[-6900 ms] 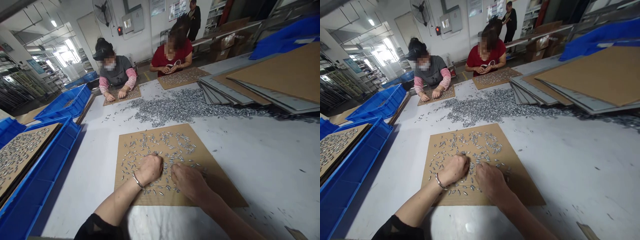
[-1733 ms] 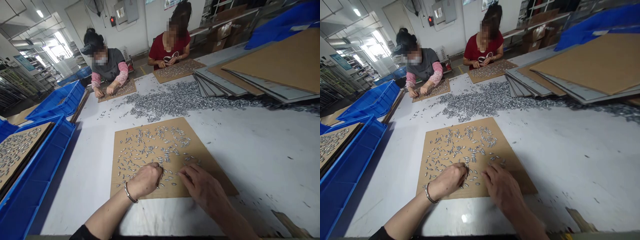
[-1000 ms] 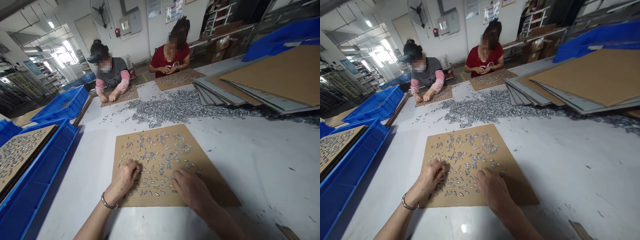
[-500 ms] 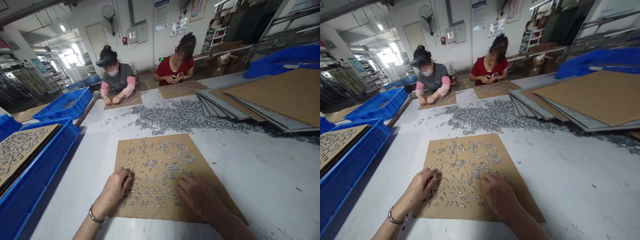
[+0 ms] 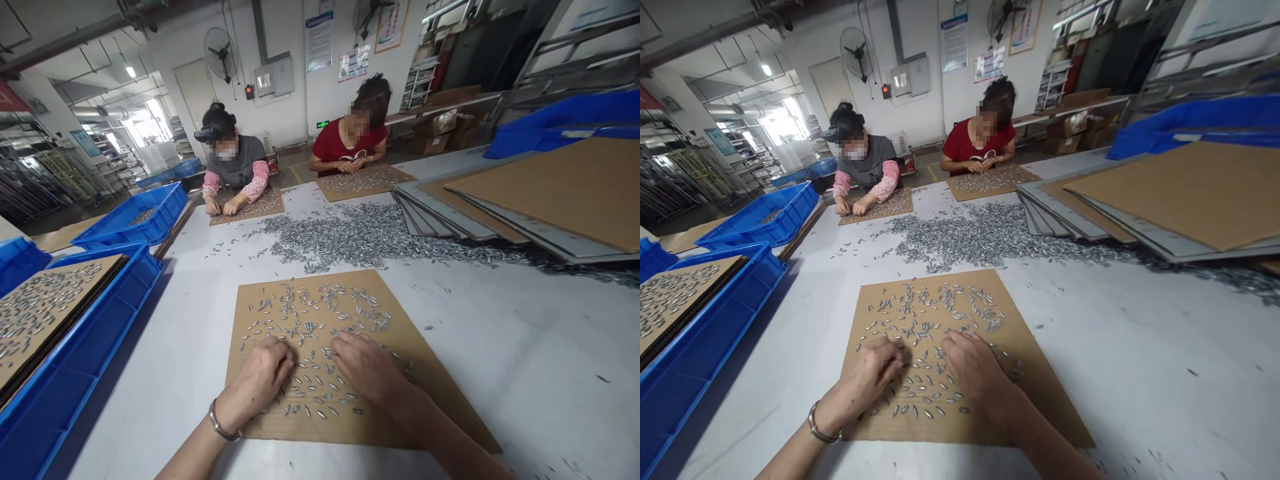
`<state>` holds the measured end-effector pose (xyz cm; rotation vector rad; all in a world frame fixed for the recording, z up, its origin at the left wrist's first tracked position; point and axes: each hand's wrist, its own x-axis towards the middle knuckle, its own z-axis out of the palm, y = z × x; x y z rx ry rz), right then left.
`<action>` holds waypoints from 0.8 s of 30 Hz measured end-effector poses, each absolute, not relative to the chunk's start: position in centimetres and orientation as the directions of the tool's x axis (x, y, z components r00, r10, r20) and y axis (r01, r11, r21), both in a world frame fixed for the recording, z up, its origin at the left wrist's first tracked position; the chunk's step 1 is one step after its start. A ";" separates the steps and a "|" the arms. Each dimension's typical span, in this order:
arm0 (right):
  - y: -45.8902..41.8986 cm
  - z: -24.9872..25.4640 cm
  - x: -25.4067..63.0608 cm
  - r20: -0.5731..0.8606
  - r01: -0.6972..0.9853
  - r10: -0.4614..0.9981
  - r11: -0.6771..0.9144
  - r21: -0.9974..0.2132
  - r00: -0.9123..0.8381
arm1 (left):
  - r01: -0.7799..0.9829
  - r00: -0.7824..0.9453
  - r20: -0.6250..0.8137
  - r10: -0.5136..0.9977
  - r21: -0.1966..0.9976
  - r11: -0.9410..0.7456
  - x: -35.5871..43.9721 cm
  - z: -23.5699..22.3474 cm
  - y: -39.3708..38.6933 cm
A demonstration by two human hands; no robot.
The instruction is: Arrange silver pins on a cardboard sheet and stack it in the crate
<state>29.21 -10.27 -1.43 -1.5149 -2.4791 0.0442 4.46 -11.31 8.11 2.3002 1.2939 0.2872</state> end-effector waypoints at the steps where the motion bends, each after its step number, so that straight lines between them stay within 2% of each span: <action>1: -10.3 -1.3 29.2 0.194 0.882 0.885 0.451 -0.134 -0.423 | 0.736 0.552 -0.049 0.832 0.496 -0.460 5.4 8.0 -11.0; 4: -10.5 -0.6 29.7 0.268 0.891 0.876 0.442 -0.109 -0.402 | 0.730 0.602 -0.059 0.796 0.445 -0.519 8.2 7.2 -9.8; 7: -11.3 0.1 31.6 0.350 0.877 0.850 0.461 -0.133 -0.394 | 0.739 0.633 -0.078 0.770 0.356 -0.572 10.3 6.0 -8.8; 12: -13.0 0.0 34.6 0.374 0.889 0.857 0.433 -0.148 -0.355 | 0.716 0.694 -0.120 0.710 0.218 -0.663 12.0 4.4 -8.1; 17: -13.3 -1.6 33.8 0.440 0.896 0.830 0.431 -0.113 -0.343 | 0.725 0.685 -0.197 0.702 0.084 -0.684 12.7 5.1 -8.1; 20: -13.4 -2.2 33.4 0.435 0.899 0.834 0.424 -0.112 -0.339 | 0.721 0.687 -0.217 0.693 0.087 -0.687 12.7 5.8 -8.3; 24: -13.5 -1.5 33.5 0.342 0.892 0.877 0.414 -0.180 -0.338 | 0.749 0.662 -0.179 0.728 0.206 -0.630 12.6 5.9 -8.2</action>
